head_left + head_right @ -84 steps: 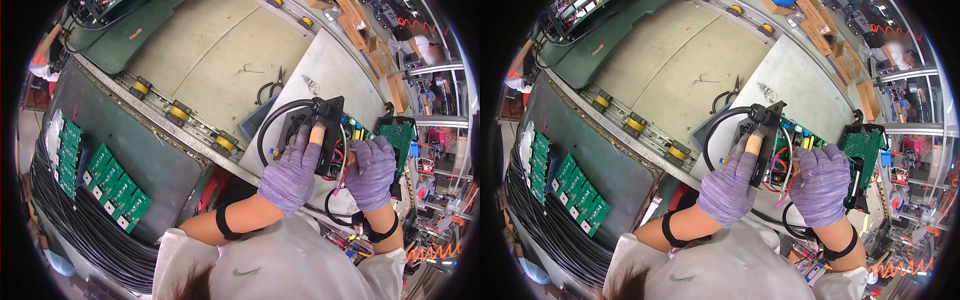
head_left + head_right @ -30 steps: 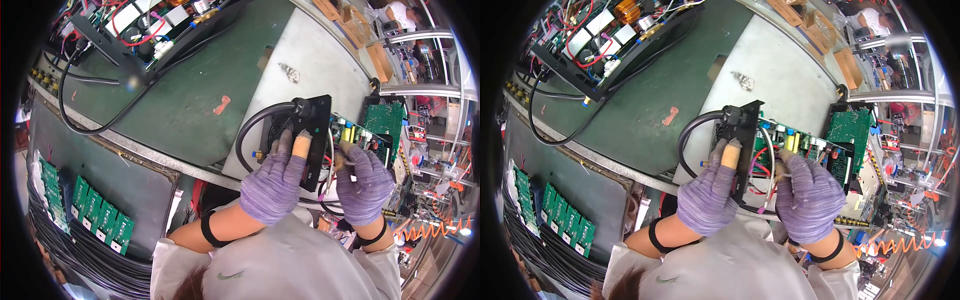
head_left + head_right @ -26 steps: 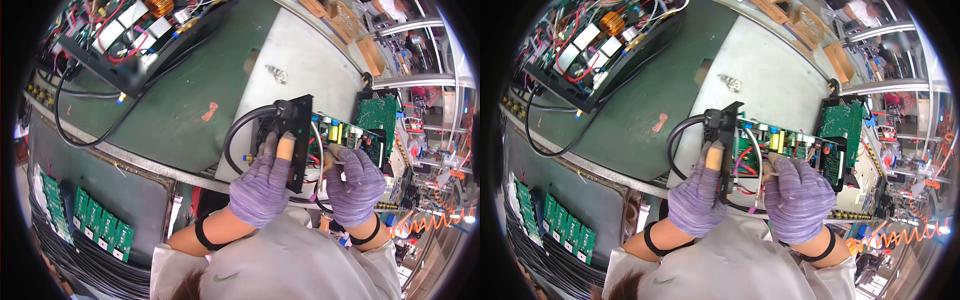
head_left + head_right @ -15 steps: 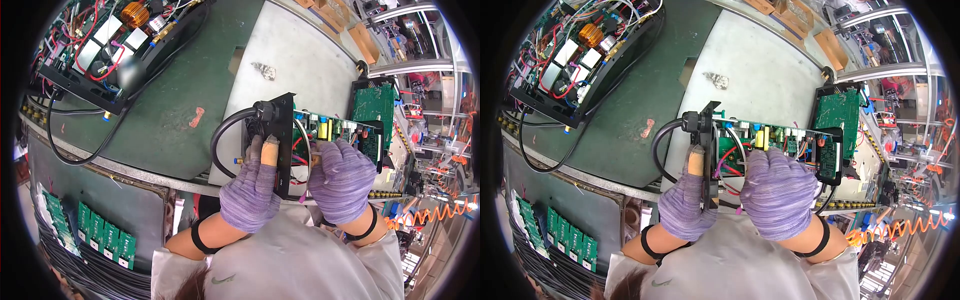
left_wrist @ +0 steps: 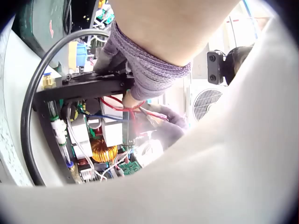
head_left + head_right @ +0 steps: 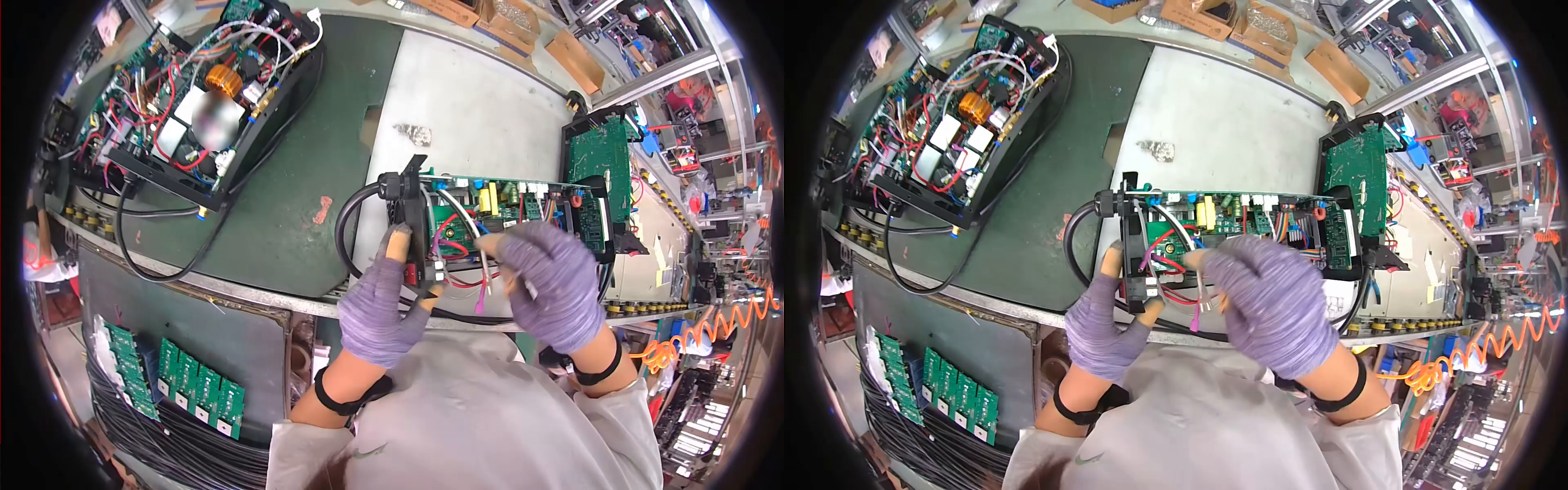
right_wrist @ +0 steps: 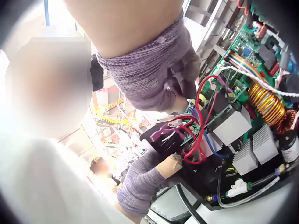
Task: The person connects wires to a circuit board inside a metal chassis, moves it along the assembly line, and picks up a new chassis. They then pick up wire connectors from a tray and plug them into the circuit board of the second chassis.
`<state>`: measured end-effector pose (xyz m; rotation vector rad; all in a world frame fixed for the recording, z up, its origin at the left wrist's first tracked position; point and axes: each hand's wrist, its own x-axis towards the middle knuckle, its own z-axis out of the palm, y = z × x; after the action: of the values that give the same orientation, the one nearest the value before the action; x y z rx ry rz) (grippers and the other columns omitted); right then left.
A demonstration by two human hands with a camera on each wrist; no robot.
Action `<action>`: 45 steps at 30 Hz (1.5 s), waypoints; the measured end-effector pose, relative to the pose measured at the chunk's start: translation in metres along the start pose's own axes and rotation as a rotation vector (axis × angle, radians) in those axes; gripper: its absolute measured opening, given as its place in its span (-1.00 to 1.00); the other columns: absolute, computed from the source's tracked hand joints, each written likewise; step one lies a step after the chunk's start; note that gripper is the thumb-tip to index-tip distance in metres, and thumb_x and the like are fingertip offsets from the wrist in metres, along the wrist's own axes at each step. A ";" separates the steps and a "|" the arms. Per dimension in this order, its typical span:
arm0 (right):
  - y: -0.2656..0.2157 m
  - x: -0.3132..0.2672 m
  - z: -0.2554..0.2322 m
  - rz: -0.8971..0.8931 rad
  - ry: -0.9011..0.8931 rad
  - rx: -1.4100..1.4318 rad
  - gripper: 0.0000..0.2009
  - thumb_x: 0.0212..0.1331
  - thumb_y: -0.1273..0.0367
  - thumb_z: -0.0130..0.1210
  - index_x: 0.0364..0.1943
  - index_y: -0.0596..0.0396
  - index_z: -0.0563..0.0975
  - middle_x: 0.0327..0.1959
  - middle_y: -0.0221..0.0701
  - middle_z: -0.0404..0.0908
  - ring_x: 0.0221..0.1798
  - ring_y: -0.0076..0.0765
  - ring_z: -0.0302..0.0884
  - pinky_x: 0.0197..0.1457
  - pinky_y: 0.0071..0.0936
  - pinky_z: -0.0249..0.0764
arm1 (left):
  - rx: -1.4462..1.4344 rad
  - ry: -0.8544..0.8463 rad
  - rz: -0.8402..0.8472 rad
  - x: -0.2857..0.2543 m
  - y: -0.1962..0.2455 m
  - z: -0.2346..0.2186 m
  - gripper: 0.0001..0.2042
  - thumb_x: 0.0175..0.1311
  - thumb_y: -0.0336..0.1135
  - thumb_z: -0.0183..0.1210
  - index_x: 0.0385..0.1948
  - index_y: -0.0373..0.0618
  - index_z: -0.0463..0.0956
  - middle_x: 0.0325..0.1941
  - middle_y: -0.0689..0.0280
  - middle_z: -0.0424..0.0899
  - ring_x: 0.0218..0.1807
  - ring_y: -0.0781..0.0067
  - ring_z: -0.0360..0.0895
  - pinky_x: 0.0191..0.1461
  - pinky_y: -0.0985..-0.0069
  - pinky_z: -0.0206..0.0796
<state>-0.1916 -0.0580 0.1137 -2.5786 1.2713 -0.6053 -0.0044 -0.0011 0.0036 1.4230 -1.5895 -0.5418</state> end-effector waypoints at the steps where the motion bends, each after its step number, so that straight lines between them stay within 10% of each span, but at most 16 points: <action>1: -0.001 -0.002 -0.001 -0.051 -0.040 -0.016 -0.69 -0.12 0.43 0.27 -0.18 -0.03 0.64 -0.43 -0.33 0.57 -0.45 -0.14 0.55 -0.41 -0.28 0.46 | -0.015 0.016 0.038 0.000 0.001 -0.003 -0.26 -0.02 -0.37 0.37 0.29 -0.24 0.24 -0.03 0.07 0.63 -0.12 0.14 0.66 -0.07 0.39 0.48; 11: 0.015 0.010 0.006 0.120 0.246 0.498 -0.86 0.09 0.38 0.22 -0.26 0.06 0.60 -0.45 -0.29 0.60 -0.44 -0.25 0.56 -0.38 -0.42 0.44 | 0.253 0.264 0.398 0.008 0.042 -0.024 -0.62 -0.05 -0.38 0.33 -0.12 -0.21 0.54 -0.13 0.18 0.56 -0.10 0.10 0.48 0.20 0.17 0.22; 18: 0.018 0.022 -0.003 0.143 0.132 0.697 -0.81 0.08 0.36 0.20 -0.25 0.13 0.61 -0.43 -0.35 0.61 -0.48 -0.43 0.51 -0.35 -0.47 0.46 | 0.615 -0.056 0.323 0.074 0.082 -0.020 -0.64 -0.09 -0.25 0.33 -0.17 -0.02 0.60 -0.07 0.24 0.61 0.04 0.09 0.42 0.23 0.19 0.19; 23: 0.018 0.014 -0.011 0.227 0.023 0.819 -0.75 0.06 0.32 0.25 -0.19 0.11 0.59 -0.38 -0.29 0.63 -0.46 -0.35 0.55 -0.31 -0.45 0.49 | 0.331 -0.293 0.410 0.113 0.046 -0.020 -0.74 0.05 -0.29 0.27 -0.19 -0.07 0.60 -0.11 0.22 0.64 -0.06 0.15 0.50 0.14 0.30 0.31; 26: 0.031 0.000 -0.001 0.209 0.175 0.531 -0.69 0.00 0.29 0.31 -0.17 0.09 0.58 -0.37 -0.30 0.60 -0.41 -0.28 0.55 -0.25 -0.39 0.50 | -0.493 -0.452 -0.064 0.119 0.050 -0.036 -0.80 0.21 -0.38 0.21 -0.15 -0.18 0.55 -0.18 0.24 0.65 -0.17 0.40 0.56 0.05 0.44 0.38; 29: 0.029 -0.011 0.007 0.131 0.131 0.284 -0.68 -0.05 0.30 0.31 -0.16 0.03 0.60 -0.35 -0.35 0.55 -0.29 -0.22 0.54 -0.18 -0.31 0.49 | -0.615 -0.318 -0.026 0.120 0.031 -0.038 -0.78 0.22 -0.37 0.22 -0.14 -0.23 0.53 -0.26 0.32 0.63 -0.15 0.56 0.52 -0.01 0.59 0.36; 33: 0.020 -0.016 0.015 -0.051 0.006 -0.007 -0.73 -0.02 0.25 0.22 -0.20 -0.03 0.62 -0.31 -0.40 0.54 -0.19 -0.26 0.54 -0.16 -0.26 0.48 | -0.648 -0.114 -0.292 0.107 0.009 -0.037 -0.75 0.18 -0.39 0.27 -0.13 -0.21 0.53 -0.26 0.35 0.62 -0.18 0.59 0.51 -0.06 0.64 0.36; 36: 0.027 -0.025 0.021 -0.348 0.067 -0.205 -0.75 -0.04 0.19 0.18 -0.27 -0.07 0.62 -0.32 -0.45 0.57 -0.21 -0.35 0.55 -0.16 -0.28 0.45 | -0.689 0.014 -0.103 0.085 0.014 -0.026 -0.67 0.11 -0.42 0.33 -0.09 -0.21 0.49 -0.24 0.37 0.59 -0.22 0.61 0.50 -0.14 0.67 0.35; 41: 0.030 -0.034 0.044 -0.254 0.106 -0.058 -0.78 -0.04 0.23 0.16 -0.29 -0.11 0.63 -0.43 -0.49 0.59 -0.31 -0.36 0.56 -0.18 -0.30 0.43 | -0.115 0.294 -0.025 0.015 0.047 -0.024 -0.67 0.14 -0.39 0.29 -0.09 -0.21 0.43 -0.28 0.35 0.54 -0.23 0.57 0.47 -0.17 0.62 0.29; 45: 0.027 -0.031 0.050 -0.222 0.172 -0.049 -0.79 -0.16 0.26 0.22 -0.33 -0.17 0.66 -0.50 -0.48 0.55 -0.39 -0.32 0.54 -0.28 -0.28 0.40 | 0.006 0.047 -0.045 -0.030 0.046 -0.009 -0.63 0.27 -0.03 0.13 -0.35 -0.25 0.52 -0.47 0.31 0.57 -0.43 0.57 0.47 -0.35 0.60 0.28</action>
<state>-0.2055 -0.0497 0.0509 -2.7830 1.0651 -0.8644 -0.0243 0.0400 0.0352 1.4693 -1.5262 -0.5268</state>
